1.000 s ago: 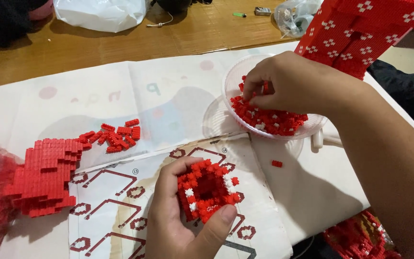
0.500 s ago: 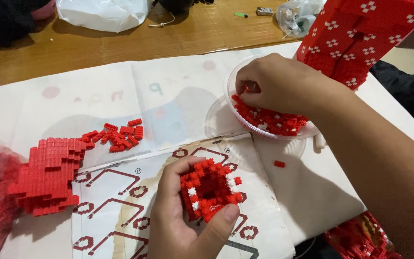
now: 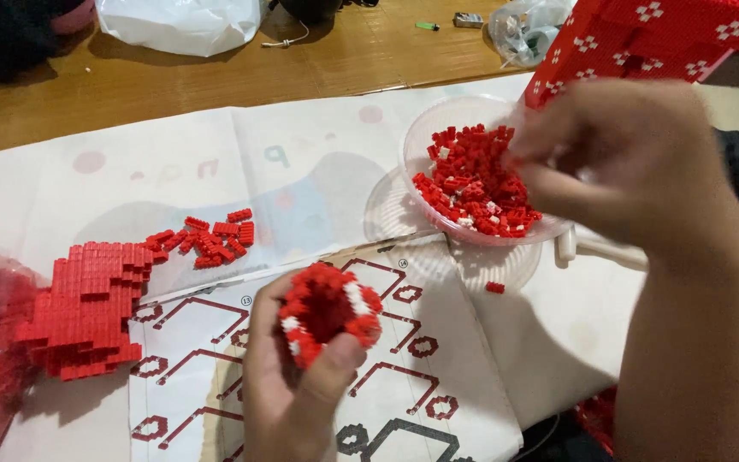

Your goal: The person assembles a small, hollow, cube-like structure using red and white plastic bricks. They hold the partially built object in their left hand and use their right hand to pick up individual bricks from a nearby bowl and attach them to the structure.

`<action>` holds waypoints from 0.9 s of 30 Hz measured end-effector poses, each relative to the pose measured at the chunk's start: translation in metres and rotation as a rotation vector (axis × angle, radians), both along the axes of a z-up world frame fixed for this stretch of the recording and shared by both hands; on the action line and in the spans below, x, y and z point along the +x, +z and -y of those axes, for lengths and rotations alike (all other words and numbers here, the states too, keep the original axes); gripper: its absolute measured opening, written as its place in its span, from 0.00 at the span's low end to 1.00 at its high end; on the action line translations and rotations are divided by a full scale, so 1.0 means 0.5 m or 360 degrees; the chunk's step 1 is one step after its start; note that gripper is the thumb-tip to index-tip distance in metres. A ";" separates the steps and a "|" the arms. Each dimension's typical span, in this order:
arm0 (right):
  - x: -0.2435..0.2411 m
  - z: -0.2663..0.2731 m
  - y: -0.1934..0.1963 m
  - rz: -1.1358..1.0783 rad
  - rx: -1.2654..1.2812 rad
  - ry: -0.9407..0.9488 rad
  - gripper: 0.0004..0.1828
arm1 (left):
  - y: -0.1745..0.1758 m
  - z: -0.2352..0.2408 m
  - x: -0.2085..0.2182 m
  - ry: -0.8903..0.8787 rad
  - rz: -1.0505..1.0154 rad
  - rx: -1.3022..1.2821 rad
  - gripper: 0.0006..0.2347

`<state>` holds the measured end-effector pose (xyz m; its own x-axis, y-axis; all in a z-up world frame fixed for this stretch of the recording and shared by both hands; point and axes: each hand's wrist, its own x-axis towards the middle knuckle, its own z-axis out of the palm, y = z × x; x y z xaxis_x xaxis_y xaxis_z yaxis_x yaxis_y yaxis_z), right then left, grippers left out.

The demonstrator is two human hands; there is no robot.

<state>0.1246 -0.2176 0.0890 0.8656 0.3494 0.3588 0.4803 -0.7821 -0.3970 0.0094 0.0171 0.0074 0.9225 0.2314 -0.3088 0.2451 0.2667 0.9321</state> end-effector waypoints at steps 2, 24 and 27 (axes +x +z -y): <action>-0.072 0.012 -0.018 -0.0025 0.0275 -0.0041 0.10 | 0.000 0.000 0.000 0.0033 0.0005 0.0006 0.28; -0.162 0.043 -0.168 -0.0435 0.0308 -0.0730 0.08 | -0.015 0.029 -0.011 0.0012 0.0334 0.0261 0.27; -0.160 0.054 -0.172 -0.0461 0.0515 -0.0677 0.06 | -0.019 0.029 -0.012 -0.0003 0.0299 0.0273 0.28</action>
<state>0.0447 -0.2446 0.0028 0.9837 -0.1362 0.1178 -0.0112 -0.6995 -0.7145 0.0035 0.0026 -0.0020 0.9605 0.2638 -0.0886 0.0639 0.1005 0.9929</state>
